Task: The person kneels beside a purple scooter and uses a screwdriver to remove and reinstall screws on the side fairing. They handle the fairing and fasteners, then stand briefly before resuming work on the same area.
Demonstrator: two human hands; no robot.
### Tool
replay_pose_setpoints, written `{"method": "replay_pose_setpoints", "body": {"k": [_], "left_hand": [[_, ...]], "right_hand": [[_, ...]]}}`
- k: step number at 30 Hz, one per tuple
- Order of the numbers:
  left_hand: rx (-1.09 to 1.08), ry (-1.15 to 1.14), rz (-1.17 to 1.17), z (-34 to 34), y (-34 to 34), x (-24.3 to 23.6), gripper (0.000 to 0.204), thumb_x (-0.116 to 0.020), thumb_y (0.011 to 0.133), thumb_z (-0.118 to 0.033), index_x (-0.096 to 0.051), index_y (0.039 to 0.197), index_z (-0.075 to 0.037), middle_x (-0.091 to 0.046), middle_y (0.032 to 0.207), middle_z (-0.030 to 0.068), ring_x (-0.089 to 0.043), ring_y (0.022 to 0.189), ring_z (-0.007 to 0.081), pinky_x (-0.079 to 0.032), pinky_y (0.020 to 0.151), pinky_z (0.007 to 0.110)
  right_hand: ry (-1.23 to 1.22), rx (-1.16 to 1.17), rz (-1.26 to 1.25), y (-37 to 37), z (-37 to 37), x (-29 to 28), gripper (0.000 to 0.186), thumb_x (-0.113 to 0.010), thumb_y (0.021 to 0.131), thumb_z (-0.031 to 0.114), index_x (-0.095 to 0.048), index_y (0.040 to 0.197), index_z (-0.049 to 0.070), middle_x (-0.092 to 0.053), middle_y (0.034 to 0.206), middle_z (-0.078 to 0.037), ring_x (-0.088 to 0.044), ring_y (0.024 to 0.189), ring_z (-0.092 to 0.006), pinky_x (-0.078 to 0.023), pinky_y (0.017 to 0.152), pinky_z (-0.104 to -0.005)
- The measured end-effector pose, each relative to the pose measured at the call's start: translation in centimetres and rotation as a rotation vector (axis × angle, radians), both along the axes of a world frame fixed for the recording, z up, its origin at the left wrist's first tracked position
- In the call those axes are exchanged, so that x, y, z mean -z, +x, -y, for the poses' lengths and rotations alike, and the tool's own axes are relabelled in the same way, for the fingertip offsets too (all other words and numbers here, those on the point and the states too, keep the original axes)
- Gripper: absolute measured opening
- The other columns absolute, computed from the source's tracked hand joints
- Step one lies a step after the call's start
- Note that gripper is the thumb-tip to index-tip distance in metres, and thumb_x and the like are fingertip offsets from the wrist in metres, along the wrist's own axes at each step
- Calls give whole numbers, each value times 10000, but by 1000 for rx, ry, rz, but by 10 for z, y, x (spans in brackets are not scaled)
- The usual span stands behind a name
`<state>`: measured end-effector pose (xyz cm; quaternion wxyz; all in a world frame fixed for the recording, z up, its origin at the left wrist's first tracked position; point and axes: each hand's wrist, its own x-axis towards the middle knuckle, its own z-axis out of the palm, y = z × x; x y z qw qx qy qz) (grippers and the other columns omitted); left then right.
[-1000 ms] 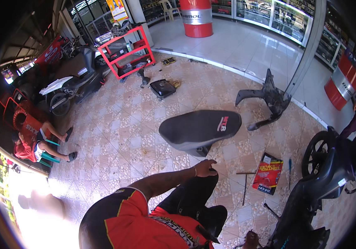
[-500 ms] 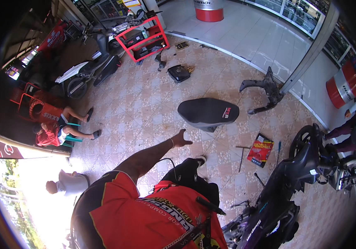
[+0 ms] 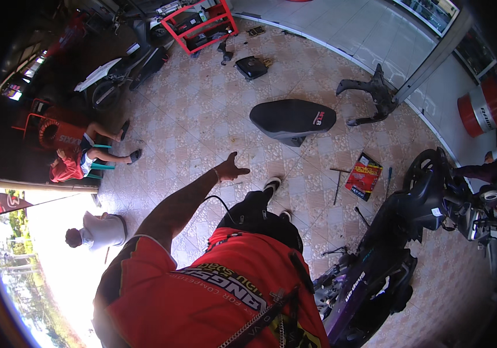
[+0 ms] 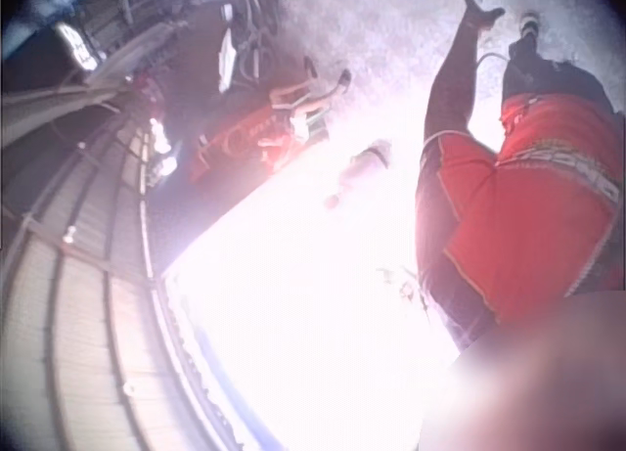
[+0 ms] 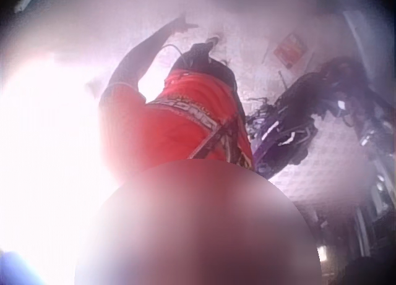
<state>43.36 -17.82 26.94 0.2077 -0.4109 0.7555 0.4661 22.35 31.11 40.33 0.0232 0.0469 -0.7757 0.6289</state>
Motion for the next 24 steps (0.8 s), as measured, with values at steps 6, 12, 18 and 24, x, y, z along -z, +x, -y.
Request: {"method": "replay_pose_setpoints", "body": {"k": [6,12,18,24], "left_hand": [[-64,50,35,32,64,15,1272,-855,700,-522,-87,1507,92,-608,1171,323,-658,986,326,-536,822,387],[-315,174,32,85,128,49,1178,-861,758,-391,-47,1520,-10,-602,633,84,-567,516,160,-479,483,315],[-517,285,3,184,191,70,1233,-888,702,-455,-87,1525,-8,-641,696,124,-596,544,192,-485,490,337],[-698,361,-29,269,226,86,1167,-873,743,-395,-83,1544,-85,-635,760,129,-593,600,194,-520,551,344]], "right_hand": [[-16,-46,-16,-27,66,-21,348,-552,987,278,-606,1213,19,-630,1162,-135,-590,1096,-252,-446,960,-364],[-15,-123,-44,-57,178,-32,362,-542,993,284,-599,1233,19,-623,1184,-132,-584,1111,-251,-439,973,-363],[-32,-152,-34,-60,336,-40,376,-531,999,289,-592,1253,19,-616,1205,-129,-578,1126,-250,-432,987,-362],[-97,-139,-145,-66,466,-110,390,-521,1005,295,-586,1273,19,-610,1227,-125,-573,1141,-249,-425,1001,-361]]}}
